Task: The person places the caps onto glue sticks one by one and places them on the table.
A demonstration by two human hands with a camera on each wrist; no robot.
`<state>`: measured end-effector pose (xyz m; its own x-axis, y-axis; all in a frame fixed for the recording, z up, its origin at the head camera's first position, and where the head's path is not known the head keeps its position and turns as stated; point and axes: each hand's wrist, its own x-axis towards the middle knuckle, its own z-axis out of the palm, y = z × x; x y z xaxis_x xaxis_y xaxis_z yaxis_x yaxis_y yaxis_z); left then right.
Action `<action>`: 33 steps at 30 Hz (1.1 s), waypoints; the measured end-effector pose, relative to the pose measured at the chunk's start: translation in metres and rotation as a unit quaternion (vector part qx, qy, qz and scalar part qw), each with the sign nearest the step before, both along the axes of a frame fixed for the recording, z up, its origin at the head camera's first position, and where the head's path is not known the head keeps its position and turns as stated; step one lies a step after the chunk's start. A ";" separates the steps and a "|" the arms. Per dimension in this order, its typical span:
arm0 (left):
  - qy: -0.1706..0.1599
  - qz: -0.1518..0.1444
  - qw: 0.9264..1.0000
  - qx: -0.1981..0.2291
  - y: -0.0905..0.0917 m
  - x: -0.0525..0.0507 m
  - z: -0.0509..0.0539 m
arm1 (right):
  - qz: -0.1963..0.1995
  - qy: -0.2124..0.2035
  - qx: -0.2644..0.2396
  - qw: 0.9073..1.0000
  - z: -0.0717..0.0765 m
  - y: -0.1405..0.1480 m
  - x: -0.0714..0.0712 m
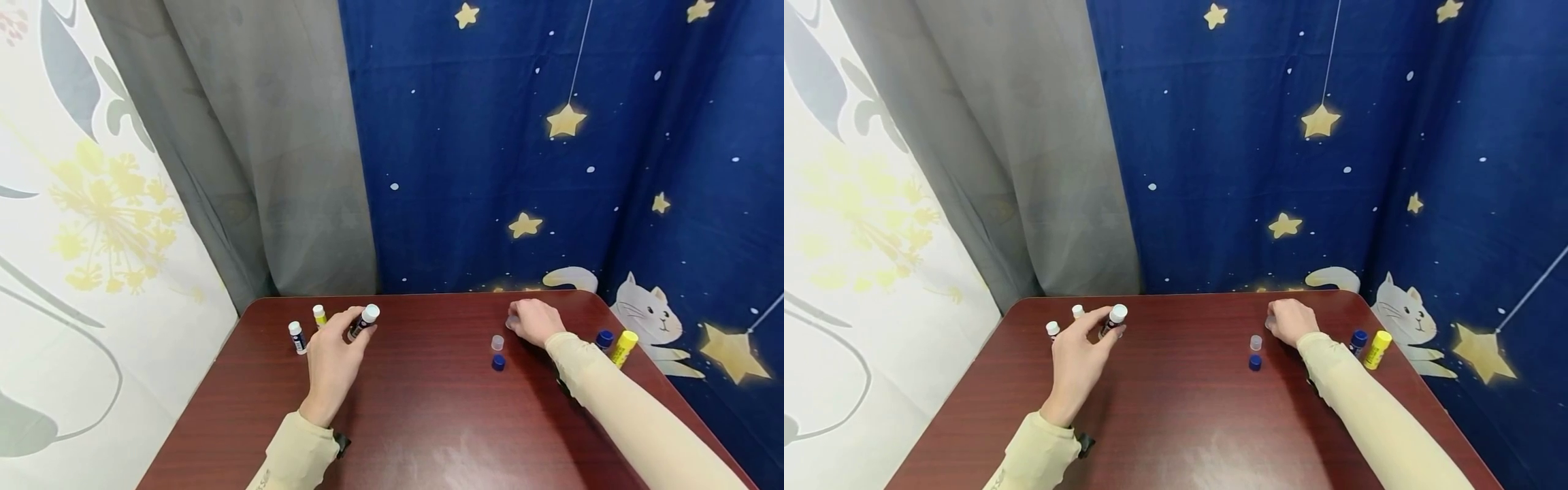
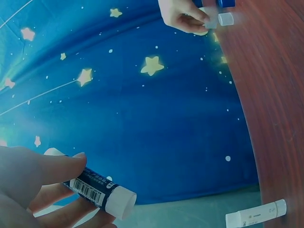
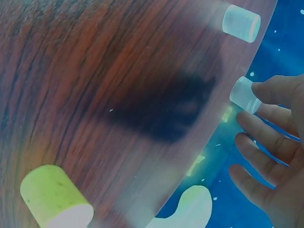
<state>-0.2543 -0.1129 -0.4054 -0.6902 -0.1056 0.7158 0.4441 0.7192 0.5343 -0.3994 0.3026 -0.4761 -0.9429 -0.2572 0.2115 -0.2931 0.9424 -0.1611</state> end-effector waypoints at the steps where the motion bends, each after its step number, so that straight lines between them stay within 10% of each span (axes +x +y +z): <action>1: 0.001 0.000 1.000 -0.001 0.000 0.001 0.000 | 0.001 0.001 -0.001 1.000 0.001 -0.001 0.000; 33: 0.001 -0.018 1.000 -0.006 0.016 0.009 -0.002 | 0.030 0.072 -0.054 0.995 0.031 -0.049 0.016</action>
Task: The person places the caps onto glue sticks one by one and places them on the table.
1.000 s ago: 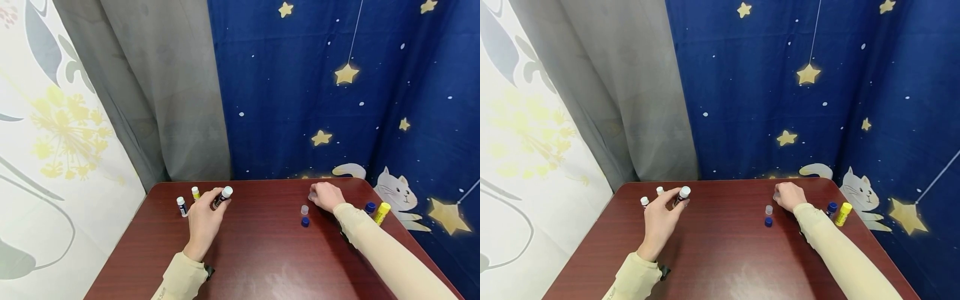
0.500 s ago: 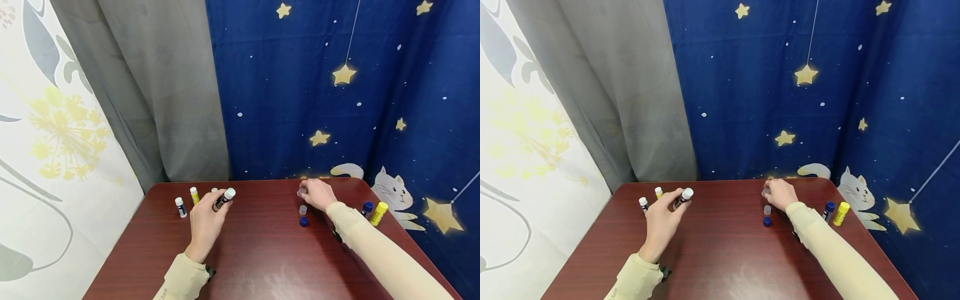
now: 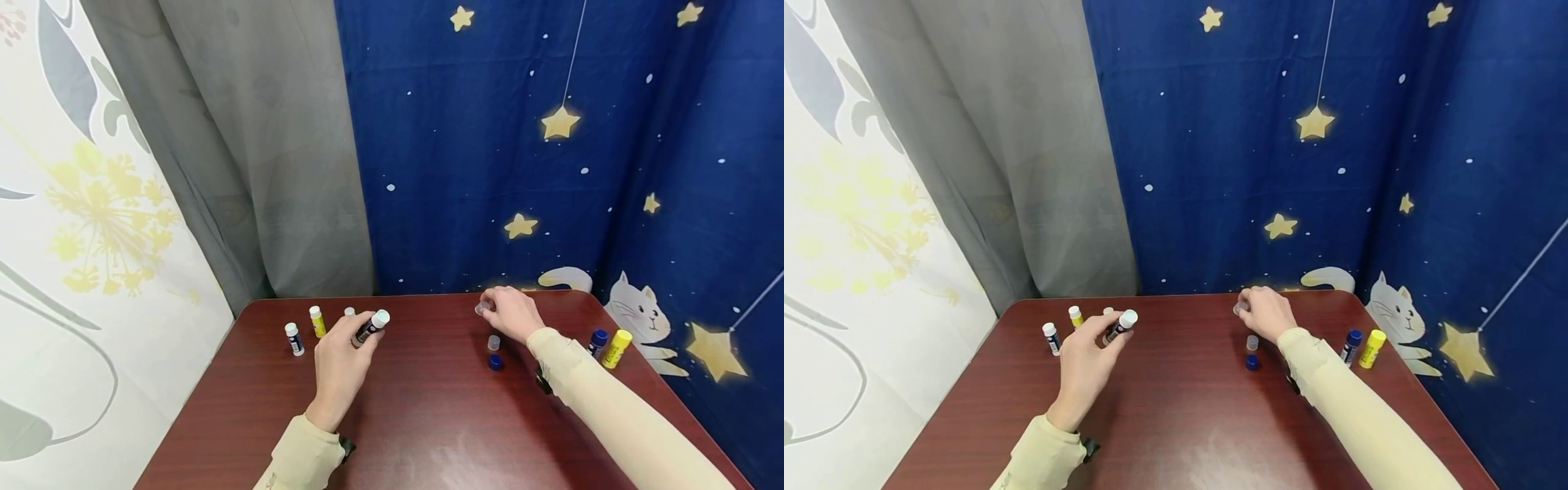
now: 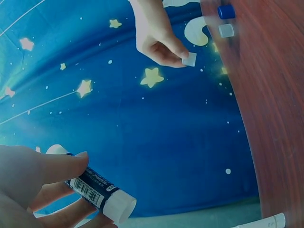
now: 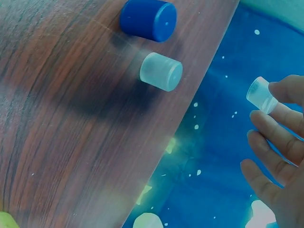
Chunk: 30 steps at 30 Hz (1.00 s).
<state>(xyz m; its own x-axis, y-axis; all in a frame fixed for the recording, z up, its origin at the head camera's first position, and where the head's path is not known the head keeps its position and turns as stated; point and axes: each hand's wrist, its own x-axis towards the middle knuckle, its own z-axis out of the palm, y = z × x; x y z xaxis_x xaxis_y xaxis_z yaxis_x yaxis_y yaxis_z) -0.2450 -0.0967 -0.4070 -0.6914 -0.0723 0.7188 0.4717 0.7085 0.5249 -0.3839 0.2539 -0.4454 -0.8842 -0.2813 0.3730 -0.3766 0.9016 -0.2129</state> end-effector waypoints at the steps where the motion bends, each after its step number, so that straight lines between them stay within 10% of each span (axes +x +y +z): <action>1: 0.001 0.000 1.000 0.000 0.001 0.001 0.000 | 0.001 0.003 -0.001 1.000 0.001 -0.001 0.001; 30: -0.012 -0.010 1.000 0.004 0.010 0.000 -0.006 | 0.029 0.036 -0.072 0.996 0.026 -0.028 0.024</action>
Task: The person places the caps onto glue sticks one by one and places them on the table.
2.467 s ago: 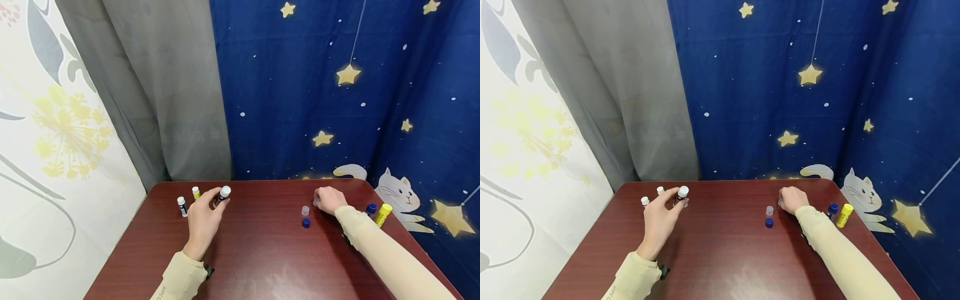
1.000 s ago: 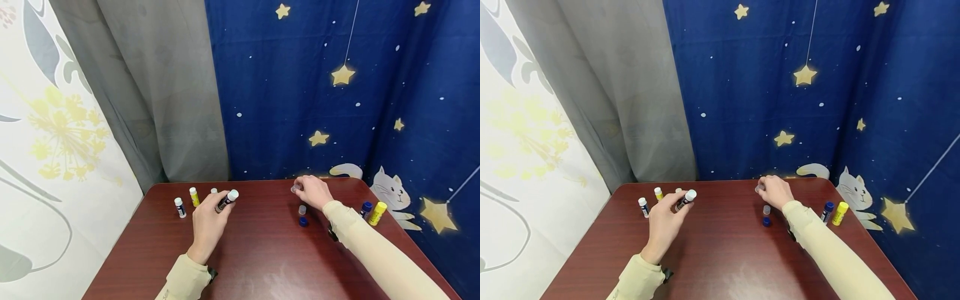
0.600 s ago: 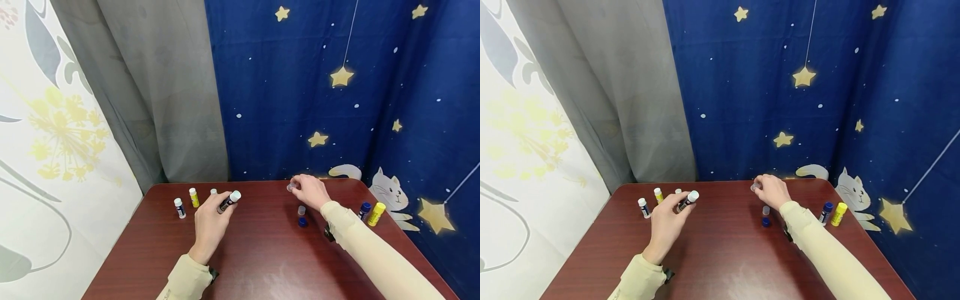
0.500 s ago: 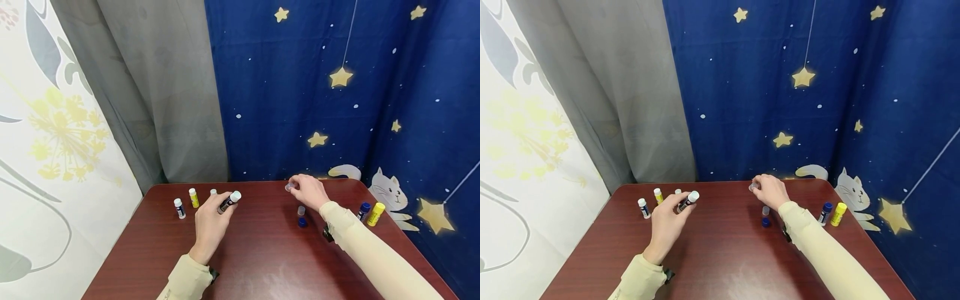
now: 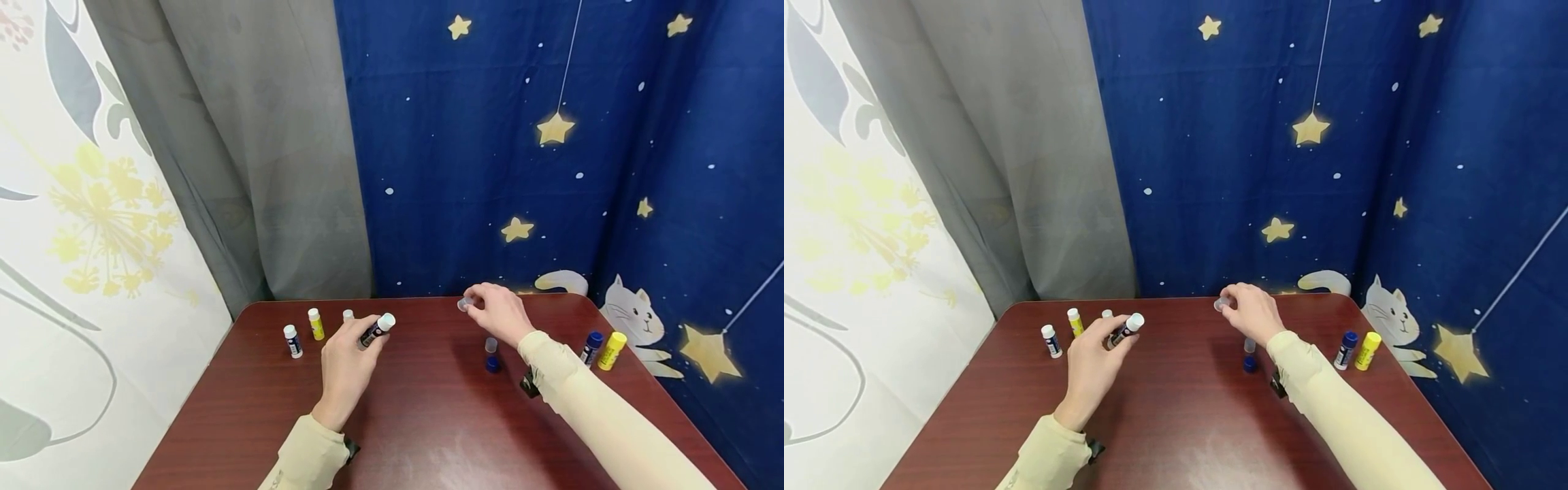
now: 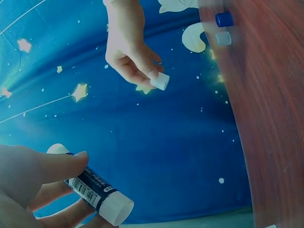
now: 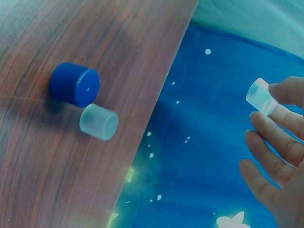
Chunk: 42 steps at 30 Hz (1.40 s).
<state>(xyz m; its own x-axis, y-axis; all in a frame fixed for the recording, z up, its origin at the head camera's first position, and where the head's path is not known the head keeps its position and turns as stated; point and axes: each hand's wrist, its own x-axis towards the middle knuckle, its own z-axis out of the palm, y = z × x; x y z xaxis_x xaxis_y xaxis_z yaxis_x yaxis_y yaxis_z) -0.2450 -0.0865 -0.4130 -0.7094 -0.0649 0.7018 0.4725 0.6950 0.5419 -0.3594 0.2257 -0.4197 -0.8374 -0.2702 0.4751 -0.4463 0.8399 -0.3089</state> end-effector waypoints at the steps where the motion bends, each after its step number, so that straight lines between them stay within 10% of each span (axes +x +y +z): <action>1: 0.000 0.001 1.000 0.000 0.000 -0.001 -0.001 | 0.001 0.001 -0.002 1.000 0.001 -0.001 0.001; 42: -0.025 0.016 1.000 -0.008 0.005 -0.034 -0.017 | 0.089 0.023 -0.086 0.992 0.024 -0.058 0.028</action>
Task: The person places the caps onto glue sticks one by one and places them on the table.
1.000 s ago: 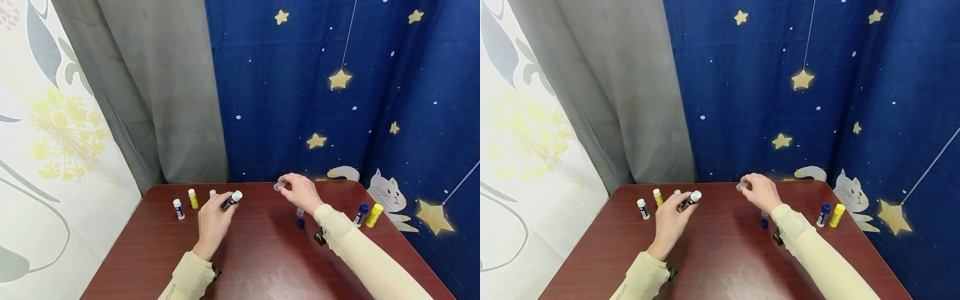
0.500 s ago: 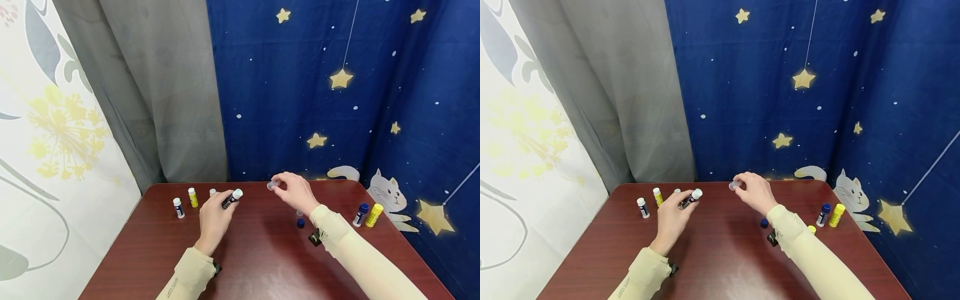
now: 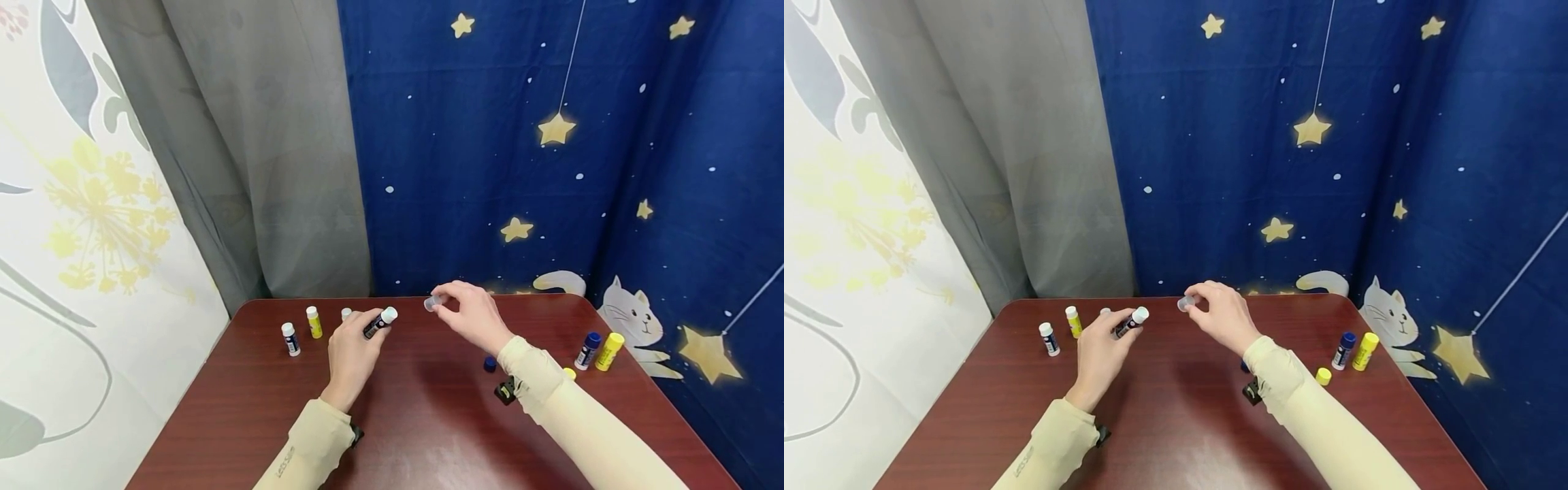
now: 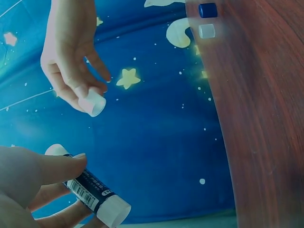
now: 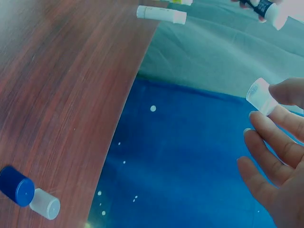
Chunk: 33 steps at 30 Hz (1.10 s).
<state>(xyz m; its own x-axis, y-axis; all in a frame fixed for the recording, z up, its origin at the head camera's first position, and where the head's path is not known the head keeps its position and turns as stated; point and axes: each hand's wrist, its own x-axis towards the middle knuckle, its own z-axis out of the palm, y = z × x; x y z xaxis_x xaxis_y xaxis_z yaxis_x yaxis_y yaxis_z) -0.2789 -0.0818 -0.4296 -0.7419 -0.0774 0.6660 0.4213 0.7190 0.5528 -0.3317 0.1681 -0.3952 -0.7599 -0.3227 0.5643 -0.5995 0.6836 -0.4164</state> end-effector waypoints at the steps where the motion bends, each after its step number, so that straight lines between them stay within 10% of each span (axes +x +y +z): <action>1: 0.001 0.000 1.000 -0.001 0.000 -0.001 0.000 | 0.002 0.001 -0.002 1.000 0.000 -0.002 0.000; 33: -0.013 0.011 0.999 -0.036 0.007 -0.009 -0.009 | 0.046 0.007 -0.018 0.999 0.001 -0.028 0.013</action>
